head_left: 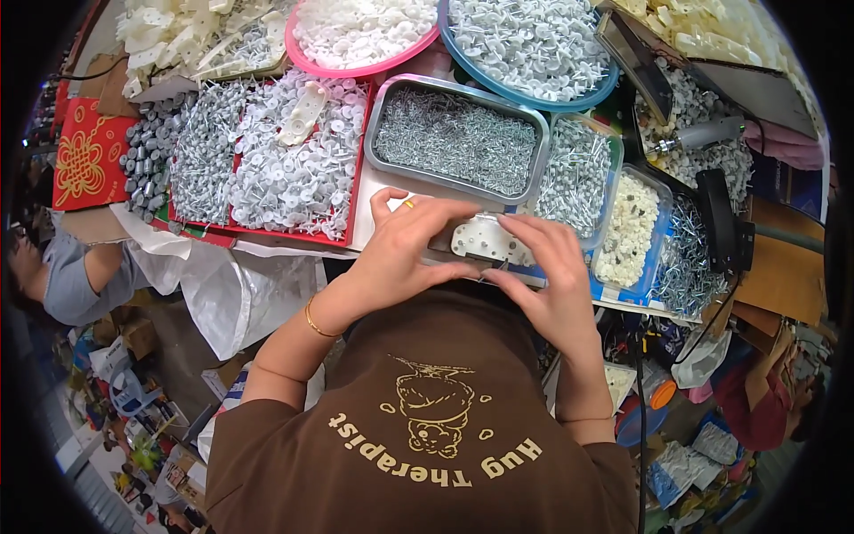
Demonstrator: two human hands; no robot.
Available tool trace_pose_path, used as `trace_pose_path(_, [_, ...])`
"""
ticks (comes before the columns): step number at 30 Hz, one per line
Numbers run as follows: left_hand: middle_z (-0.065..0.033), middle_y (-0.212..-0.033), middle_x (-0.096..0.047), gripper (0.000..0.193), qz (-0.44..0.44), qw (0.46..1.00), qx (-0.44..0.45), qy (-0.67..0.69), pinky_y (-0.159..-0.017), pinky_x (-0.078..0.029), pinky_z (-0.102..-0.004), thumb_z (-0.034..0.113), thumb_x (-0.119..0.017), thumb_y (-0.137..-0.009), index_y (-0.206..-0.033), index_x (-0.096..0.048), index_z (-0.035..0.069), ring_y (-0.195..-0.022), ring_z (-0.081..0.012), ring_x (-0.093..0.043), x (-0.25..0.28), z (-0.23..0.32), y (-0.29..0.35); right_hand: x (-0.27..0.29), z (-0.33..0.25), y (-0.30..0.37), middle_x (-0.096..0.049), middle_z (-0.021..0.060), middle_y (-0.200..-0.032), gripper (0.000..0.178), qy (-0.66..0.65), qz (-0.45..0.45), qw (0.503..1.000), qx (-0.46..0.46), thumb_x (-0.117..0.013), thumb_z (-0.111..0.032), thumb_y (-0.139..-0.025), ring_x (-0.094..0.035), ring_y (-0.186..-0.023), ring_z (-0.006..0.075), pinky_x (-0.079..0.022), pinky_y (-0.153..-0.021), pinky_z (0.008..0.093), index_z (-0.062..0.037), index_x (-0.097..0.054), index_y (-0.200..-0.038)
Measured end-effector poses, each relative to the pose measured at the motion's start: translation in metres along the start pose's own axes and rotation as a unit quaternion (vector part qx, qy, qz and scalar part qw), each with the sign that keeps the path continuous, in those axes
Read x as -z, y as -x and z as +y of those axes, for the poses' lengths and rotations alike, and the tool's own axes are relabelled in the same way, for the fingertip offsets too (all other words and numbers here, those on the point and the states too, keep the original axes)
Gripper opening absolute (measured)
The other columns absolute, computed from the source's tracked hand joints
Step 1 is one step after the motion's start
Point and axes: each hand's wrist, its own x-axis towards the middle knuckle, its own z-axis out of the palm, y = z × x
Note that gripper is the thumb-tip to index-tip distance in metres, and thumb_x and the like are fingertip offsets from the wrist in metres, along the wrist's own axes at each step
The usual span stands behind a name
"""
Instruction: Assemble small toy components using a manual assembly tool and various parts at a factory workbench.
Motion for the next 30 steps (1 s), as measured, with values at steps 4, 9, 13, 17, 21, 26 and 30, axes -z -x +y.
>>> trace_pose_path(4, [0.0008, -0.097, -0.07, 0.041, 0.005, 1.0, -0.009, -0.002, -0.104, -0.025, -0.0441, 0.031, -0.083, -0.081, -0.115, -0.069, 0.014, -0.101, -0.0187, -0.064, -0.005, -0.003, 0.002, 0.002, 0.012, 0.01, -0.064, 0.0125, -0.113, 0.046, 0.028, 0.006, 0.999, -0.029, -0.082, -0.009, -0.077, -0.061, -0.098, 0.0285, -0.05, -0.085, 0.0368, -0.0056, -0.071, -0.121])
trace_pose_path(9, [0.0012, -0.094, -0.069, 0.038, -0.021, 1.0, 0.015, 0.014, -0.103, -0.026, -0.0445, 0.028, -0.083, -0.08, -0.112, -0.069, 0.013, -0.099, -0.0182, -0.063, -0.001, 0.001, -0.003, 0.003, 0.015, 0.009, -0.059, 0.0111, -0.104, 0.044, -0.017, -0.008, 0.998, -0.06, -0.082, -0.005, -0.078, -0.06, -0.092, 0.0233, -0.049, -0.073, 0.0315, -0.0053, -0.071, -0.121])
trace_pose_path(13, [0.0024, -0.098, -0.069, 0.039, -0.015, 1.0, -0.005, -0.002, -0.105, -0.026, -0.0421, 0.023, -0.085, -0.077, -0.111, -0.069, 0.012, -0.092, -0.0152, -0.063, 0.001, 0.002, -0.003, -0.001, 0.011, 0.011, -0.058, 0.01, -0.101, 0.042, -0.037, 0.013, 0.998, -0.055, -0.081, -0.006, -0.079, -0.06, -0.089, 0.0223, -0.049, -0.072, 0.0315, -0.0056, -0.07, -0.12])
trace_pose_path(17, [0.0015, -0.091, -0.068, 0.037, -0.021, 1.0, -0.012, -0.006, -0.104, -0.027, -0.0449, 0.022, -0.084, -0.078, -0.11, -0.068, 0.012, -0.098, -0.0183, -0.063, 0.002, 0.003, -0.006, 0.003, 0.009, 0.007, -0.057, 0.0088, -0.099, 0.04, -0.06, -0.019, 0.993, -0.095, -0.08, -0.004, -0.08, -0.059, -0.085, 0.0219, -0.049, -0.071, 0.0308, -0.0051, -0.07, -0.118])
trace_pose_path(21, [0.0028, -0.104, -0.07, 0.04, -0.037, 0.999, -0.001, -0.023, -0.106, -0.027, -0.041, 0.022, -0.086, -0.077, -0.113, -0.071, 0.012, -0.083, -0.0123, -0.062, 0.002, 0.001, -0.004, 0.004, 0.004, 0.005, -0.058, 0.0092, -0.1, 0.039, -0.015, -0.021, 0.996, -0.081, -0.079, -0.004, -0.08, -0.058, -0.083, 0.0217, -0.048, -0.07, 0.0307, -0.0046, -0.07, -0.118])
trace_pose_path(26, [0.0043, -0.1, -0.072, 0.04, 0.001, 1.0, -0.023, -0.016, -0.108, -0.027, -0.04, 0.021, -0.086, -0.077, -0.114, -0.073, 0.013, -0.081, -0.0103, -0.063, 0.0, 0.0, -0.003, 0.006, 0.004, 0.006, -0.059, 0.0094, -0.102, 0.041, -0.026, -0.008, 0.997, -0.067, -0.079, -0.005, -0.081, -0.058, -0.083, 0.0211, -0.048, -0.07, 0.0304, -0.0054, -0.07, -0.121])
trace_pose_path(30, [0.0046, -0.103, -0.072, 0.041, -0.012, 1.0, -0.007, 0.008, -0.109, -0.026, -0.0401, 0.02, -0.087, -0.076, -0.114, -0.073, 0.013, -0.08, -0.0096, -0.063, -0.001, 0.0, -0.001, 0.005, 0.006, 0.008, -0.059, 0.0091, -0.101, 0.042, -0.037, -0.01, 0.996, -0.087, -0.08, -0.006, -0.08, -0.057, -0.083, 0.0206, -0.048, -0.07, 0.0304, -0.0062, -0.07, -0.121])
